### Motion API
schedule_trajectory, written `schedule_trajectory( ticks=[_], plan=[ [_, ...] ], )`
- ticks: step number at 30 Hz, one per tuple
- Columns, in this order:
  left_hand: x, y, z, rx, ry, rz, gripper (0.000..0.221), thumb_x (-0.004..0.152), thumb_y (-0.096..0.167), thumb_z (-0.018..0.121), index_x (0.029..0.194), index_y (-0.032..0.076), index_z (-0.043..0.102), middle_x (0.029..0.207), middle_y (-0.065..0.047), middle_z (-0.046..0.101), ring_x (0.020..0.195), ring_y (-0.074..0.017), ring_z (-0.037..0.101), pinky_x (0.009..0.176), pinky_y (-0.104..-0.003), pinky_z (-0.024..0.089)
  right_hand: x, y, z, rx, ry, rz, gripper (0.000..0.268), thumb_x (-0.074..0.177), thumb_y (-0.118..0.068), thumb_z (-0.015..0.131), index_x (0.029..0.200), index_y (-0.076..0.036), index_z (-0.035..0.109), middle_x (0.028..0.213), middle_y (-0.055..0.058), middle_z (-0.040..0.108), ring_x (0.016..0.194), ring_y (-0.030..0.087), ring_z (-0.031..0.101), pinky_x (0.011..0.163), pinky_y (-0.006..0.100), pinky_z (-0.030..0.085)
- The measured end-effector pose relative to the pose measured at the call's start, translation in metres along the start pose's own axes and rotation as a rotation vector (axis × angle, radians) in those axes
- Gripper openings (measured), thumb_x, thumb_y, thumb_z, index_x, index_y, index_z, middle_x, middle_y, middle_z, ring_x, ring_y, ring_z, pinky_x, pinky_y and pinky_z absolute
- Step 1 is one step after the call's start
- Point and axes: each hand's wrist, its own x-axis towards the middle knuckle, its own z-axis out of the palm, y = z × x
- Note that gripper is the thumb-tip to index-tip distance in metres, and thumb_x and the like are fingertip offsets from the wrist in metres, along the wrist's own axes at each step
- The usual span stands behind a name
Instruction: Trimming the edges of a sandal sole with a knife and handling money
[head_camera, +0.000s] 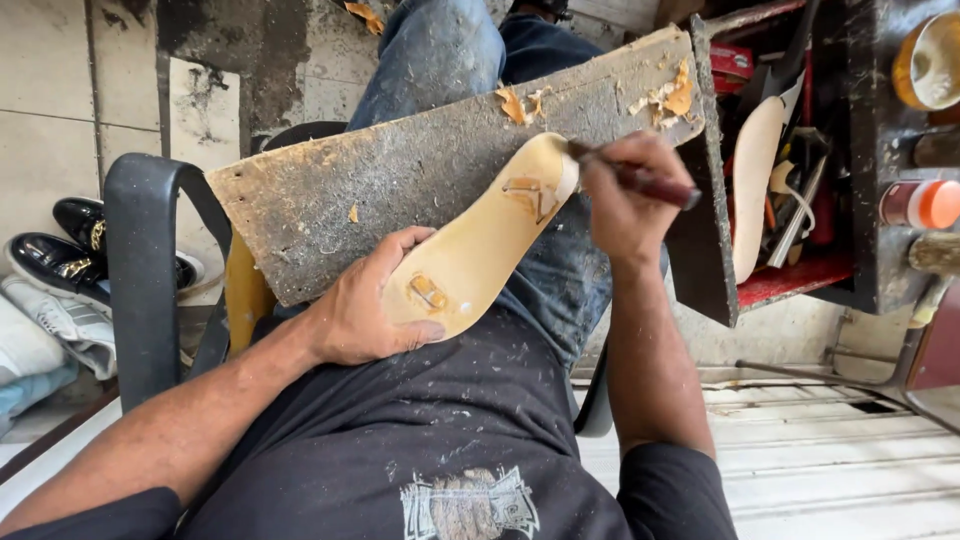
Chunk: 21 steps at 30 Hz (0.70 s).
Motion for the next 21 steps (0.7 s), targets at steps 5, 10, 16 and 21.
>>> schedule_trajectory(
  ticks=[5,10,16,21],
  plan=[
    [0.002,-0.005,0.001,-0.009,0.009,-0.006,0.108,0.058,0.030,0.096,0.149,0.005,0.043,0.114,-0.026,0.070,0.112,-0.0447,0.068,0.096,-0.052,0.052,0.006,0.034,-0.029,0.086,0.038,0.021,0.021,0.081,0.018,0.079,0.091,0.006,0.066,0.077,0.019,0.063,0.058,0.019,0.063,0.051,0.028,0.051],
    [0.001,-0.005,-0.001,-0.008,0.007,-0.072,0.110,0.057,0.034,0.096,0.150,0.007,0.043,0.119,-0.025,0.069,0.118,-0.0425,0.065,0.100,-0.052,0.050,-0.034,0.002,-0.030,0.078,-0.151,-0.127,0.023,0.075,0.023,0.077,0.081,0.004,0.064,0.078,0.020,0.064,0.064,0.025,0.064,0.058,0.031,0.050],
    [0.004,-0.005,-0.004,-0.004,0.003,-0.169,0.109,0.057,0.034,0.096,0.151,0.013,0.045,0.128,-0.021,0.067,0.125,-0.0393,0.063,0.105,-0.049,0.048,-0.075,0.007,-0.049,0.199,-0.205,-0.046,0.025,0.069,0.021,0.078,0.079,0.001,0.065,0.081,0.021,0.068,0.072,0.030,0.068,0.067,0.037,0.053],
    [0.002,-0.011,-0.003,0.000,0.009,-0.180,0.109,0.056,0.033,0.098,0.150,0.013,0.046,0.128,-0.020,0.067,0.124,-0.0356,0.064,0.105,-0.047,0.048,-0.085,-0.015,-0.046,0.296,-0.225,0.053,0.026,0.068,0.020,0.080,0.079,0.002,0.066,0.080,0.022,0.066,0.065,0.026,0.064,0.059,0.034,0.049]
  ],
)
